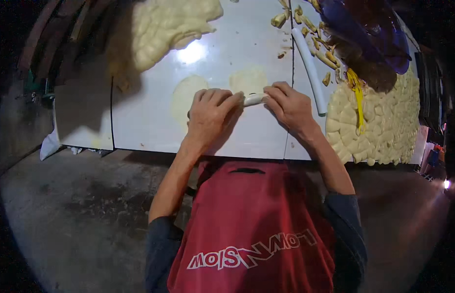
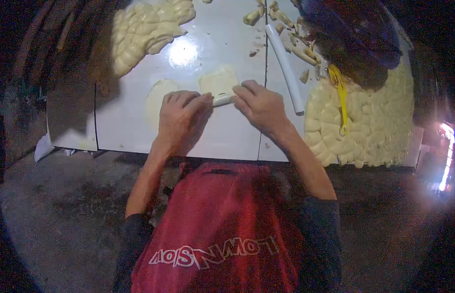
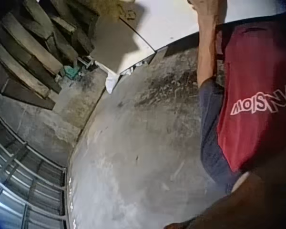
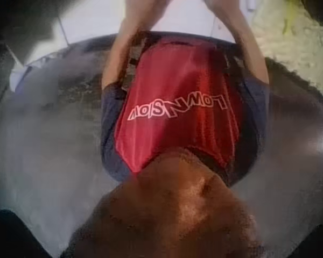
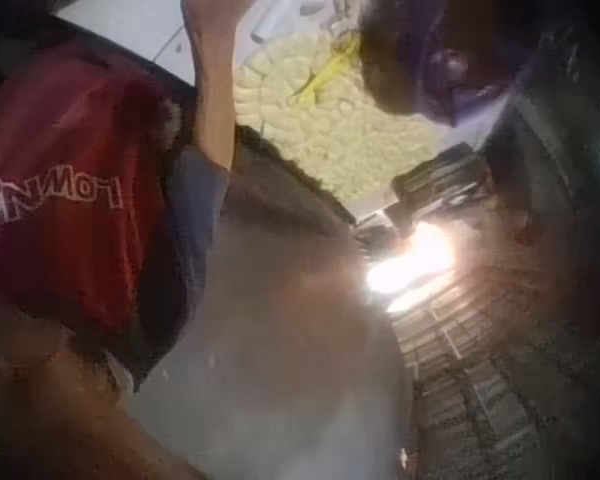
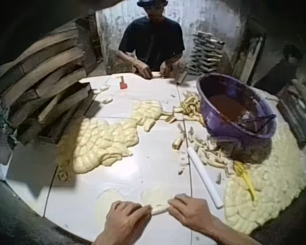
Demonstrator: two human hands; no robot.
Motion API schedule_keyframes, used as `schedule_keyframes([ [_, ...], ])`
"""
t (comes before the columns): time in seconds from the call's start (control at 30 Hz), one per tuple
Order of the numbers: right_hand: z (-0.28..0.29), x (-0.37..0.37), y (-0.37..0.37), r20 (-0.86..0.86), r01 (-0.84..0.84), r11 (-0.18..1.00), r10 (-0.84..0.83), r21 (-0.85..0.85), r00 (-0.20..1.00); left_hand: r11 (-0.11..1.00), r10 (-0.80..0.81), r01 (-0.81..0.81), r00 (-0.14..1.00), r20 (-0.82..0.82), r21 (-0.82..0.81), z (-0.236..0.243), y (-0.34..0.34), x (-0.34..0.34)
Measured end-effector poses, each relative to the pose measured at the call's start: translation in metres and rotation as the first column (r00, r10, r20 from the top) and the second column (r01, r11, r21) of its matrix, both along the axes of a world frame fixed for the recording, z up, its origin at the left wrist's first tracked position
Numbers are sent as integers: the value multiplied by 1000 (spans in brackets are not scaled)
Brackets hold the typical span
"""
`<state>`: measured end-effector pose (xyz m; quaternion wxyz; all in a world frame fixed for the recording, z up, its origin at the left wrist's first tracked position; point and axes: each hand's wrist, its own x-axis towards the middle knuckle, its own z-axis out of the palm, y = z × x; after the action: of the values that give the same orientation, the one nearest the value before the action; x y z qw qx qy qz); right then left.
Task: The person spreads chocolate onto flattened dough using a spatula, adds banana pieces, rolls the dough into logs by hand, and places them into a metal tray. The person then pulls portions from a dough mass and flattens them using a rolling pin and hands.
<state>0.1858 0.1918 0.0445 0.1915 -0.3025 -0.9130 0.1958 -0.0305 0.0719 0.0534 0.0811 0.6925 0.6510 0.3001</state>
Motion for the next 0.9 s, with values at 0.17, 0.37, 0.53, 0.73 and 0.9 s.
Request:
schedule_keyframes([
  [0.17, 2, -2, 3, -56, -174, 977, 182, 120, 982, 997, -81, 81, 997, 7, 17, 4, 8, 3],
  [0.37, 9, -11, 21, 54, -113, 973, 126, -203, 991, 996, 13, -5, 995, 99, -88, 4, 20, -11],
  [0.53, 4, -20, 12, -32, 137, 982, -143, -128, 989, 993, 114, -112, 990, 79, -25, -6, 20, -13],
  [0.73, 4, -7, 17, 22, -97, 994, 96, 43, 995, 999, 36, -36, 999, -14, -11, -2, 18, -9],
  [0.9, 3, -12, 22, -25, -137, 988, 139, 76, 990, 993, 88, -83, 995, -54, 90, -3, 19, -17],
])
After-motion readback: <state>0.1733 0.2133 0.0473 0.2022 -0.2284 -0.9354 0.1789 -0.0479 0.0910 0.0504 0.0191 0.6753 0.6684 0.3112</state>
